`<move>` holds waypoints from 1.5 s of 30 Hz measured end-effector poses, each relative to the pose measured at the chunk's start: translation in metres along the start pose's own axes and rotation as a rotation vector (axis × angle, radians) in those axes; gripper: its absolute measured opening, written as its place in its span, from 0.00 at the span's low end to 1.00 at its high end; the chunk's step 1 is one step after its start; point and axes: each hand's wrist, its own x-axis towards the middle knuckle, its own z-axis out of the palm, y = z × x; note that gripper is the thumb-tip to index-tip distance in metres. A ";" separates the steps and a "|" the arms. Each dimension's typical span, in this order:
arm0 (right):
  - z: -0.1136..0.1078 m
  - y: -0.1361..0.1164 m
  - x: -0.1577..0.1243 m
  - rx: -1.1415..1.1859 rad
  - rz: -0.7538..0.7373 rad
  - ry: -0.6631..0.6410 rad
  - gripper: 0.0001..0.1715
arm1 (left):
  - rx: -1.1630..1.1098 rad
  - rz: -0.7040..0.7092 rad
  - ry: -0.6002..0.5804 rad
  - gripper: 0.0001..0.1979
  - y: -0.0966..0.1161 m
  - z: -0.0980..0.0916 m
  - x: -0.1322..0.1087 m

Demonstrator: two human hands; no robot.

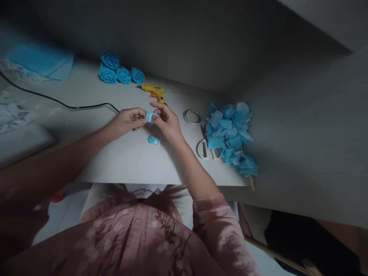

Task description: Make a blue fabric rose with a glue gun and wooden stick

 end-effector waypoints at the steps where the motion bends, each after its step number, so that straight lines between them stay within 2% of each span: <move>1: 0.000 0.000 0.000 0.017 0.004 0.011 0.29 | -0.016 -0.003 0.000 0.07 0.001 0.000 0.000; 9: 0.001 0.003 0.000 0.081 -0.003 -0.040 0.31 | -0.063 -0.044 0.012 0.09 0.003 -0.002 0.000; 13: 0.001 0.001 0.000 0.056 0.046 -0.081 0.34 | -0.091 -0.057 0.037 0.10 0.005 -0.004 0.001; 17: 0.003 -0.005 -0.002 -0.018 0.096 -0.089 0.35 | -0.018 -0.045 0.038 0.07 0.006 -0.003 0.000; 22: 0.006 -0.007 -0.003 -0.058 0.118 -0.083 0.33 | 0.043 -0.008 0.033 0.07 0.007 -0.002 -0.001; 27: 0.001 -0.001 0.001 -0.049 0.101 -0.069 0.33 | 0.021 -0.071 0.034 0.06 0.004 -0.005 0.001; 32: -0.006 -0.003 0.004 0.010 0.084 0.027 0.32 | -0.090 -0.074 0.120 0.09 0.005 -0.008 0.003; 35: -0.005 -0.005 0.002 0.053 0.123 0.066 0.32 | -0.163 -0.088 0.156 0.11 0.007 -0.009 0.003; 38: 0.001 -0.001 0.001 0.077 0.158 0.031 0.33 | -0.211 -0.095 0.153 0.13 0.009 -0.009 0.002; 41: 0.005 0.006 0.002 0.120 0.133 0.003 0.34 | -0.226 -0.086 0.149 0.13 0.009 -0.007 0.001; 45: 0.003 0.010 0.003 0.133 0.113 0.055 0.33 | -0.170 -0.078 0.112 0.13 0.007 -0.005 0.000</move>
